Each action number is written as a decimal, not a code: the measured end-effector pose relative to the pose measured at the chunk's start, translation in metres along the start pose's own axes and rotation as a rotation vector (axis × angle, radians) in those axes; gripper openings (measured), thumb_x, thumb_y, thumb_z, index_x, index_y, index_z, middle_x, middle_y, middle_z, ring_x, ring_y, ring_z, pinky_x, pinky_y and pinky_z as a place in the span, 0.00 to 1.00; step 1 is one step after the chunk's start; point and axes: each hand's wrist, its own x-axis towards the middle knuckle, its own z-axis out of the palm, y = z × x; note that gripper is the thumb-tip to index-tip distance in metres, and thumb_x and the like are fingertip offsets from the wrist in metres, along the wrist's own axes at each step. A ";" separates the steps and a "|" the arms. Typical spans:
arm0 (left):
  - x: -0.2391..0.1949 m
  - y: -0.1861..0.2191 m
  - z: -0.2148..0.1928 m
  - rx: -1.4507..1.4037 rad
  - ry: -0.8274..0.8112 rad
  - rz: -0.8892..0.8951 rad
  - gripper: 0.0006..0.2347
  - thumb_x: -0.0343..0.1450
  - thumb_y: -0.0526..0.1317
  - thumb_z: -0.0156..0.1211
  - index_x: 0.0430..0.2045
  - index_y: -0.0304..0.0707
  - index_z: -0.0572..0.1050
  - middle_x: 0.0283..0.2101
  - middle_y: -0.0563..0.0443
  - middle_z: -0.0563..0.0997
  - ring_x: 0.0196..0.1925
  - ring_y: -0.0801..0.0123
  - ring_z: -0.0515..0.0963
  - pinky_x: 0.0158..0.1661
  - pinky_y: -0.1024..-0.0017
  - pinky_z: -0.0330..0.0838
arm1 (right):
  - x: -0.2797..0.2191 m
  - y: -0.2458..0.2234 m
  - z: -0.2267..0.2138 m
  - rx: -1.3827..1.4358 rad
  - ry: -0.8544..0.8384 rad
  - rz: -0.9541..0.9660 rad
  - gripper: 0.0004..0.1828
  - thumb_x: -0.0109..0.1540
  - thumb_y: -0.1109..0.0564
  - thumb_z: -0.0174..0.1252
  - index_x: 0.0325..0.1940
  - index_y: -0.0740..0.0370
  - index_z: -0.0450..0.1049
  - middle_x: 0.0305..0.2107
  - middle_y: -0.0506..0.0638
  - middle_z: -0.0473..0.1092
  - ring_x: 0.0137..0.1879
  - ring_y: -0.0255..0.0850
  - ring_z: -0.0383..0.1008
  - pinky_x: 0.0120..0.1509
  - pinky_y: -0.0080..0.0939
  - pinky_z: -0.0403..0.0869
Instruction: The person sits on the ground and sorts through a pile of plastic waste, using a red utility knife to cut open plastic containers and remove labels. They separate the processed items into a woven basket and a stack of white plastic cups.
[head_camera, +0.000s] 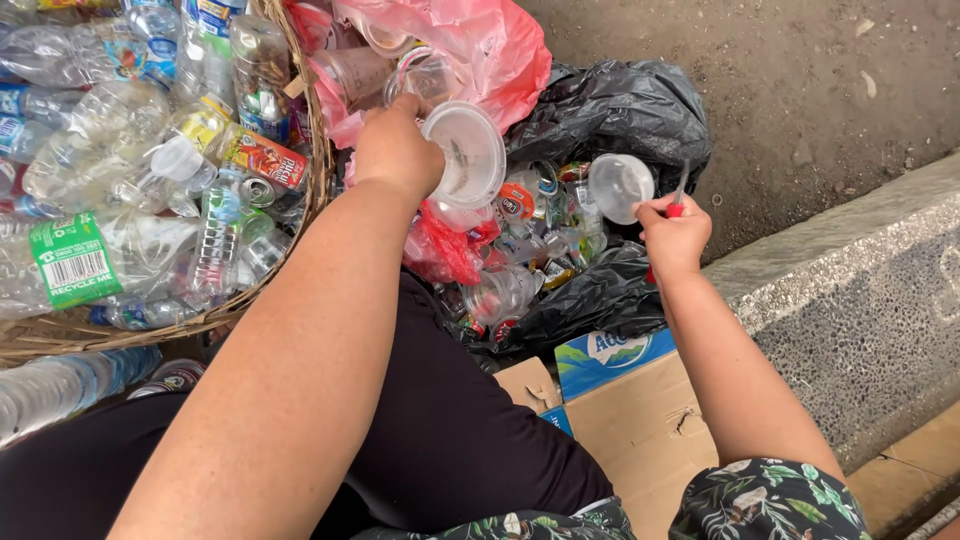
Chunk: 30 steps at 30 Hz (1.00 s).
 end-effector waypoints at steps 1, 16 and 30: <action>0.005 -0.005 0.006 0.001 0.003 0.001 0.21 0.64 0.28 0.55 0.50 0.50 0.77 0.52 0.41 0.74 0.48 0.52 0.80 0.51 0.60 0.76 | 0.003 0.000 0.000 0.003 0.000 -0.002 0.10 0.59 0.64 0.68 0.29 0.60 0.72 0.28 0.47 0.75 0.24 0.31 0.67 0.29 0.30 0.70; 0.015 -0.014 0.010 -0.054 -0.071 0.057 0.16 0.67 0.38 0.55 0.48 0.56 0.79 0.46 0.40 0.82 0.59 0.50 0.79 0.63 0.57 0.69 | -0.043 -0.116 0.083 0.503 -0.501 0.104 0.18 0.62 0.51 0.69 0.50 0.64 0.78 0.31 0.54 0.76 0.17 0.28 0.65 0.19 0.27 0.64; 0.032 -0.039 -0.006 -0.130 0.144 -0.147 0.13 0.70 0.40 0.57 0.49 0.58 0.77 0.54 0.40 0.76 0.62 0.48 0.76 0.64 0.57 0.69 | -0.064 -0.037 0.143 0.208 -0.431 0.121 0.11 0.58 0.62 0.70 0.44 0.64 0.78 0.19 0.51 0.71 0.16 0.36 0.71 0.19 0.31 0.68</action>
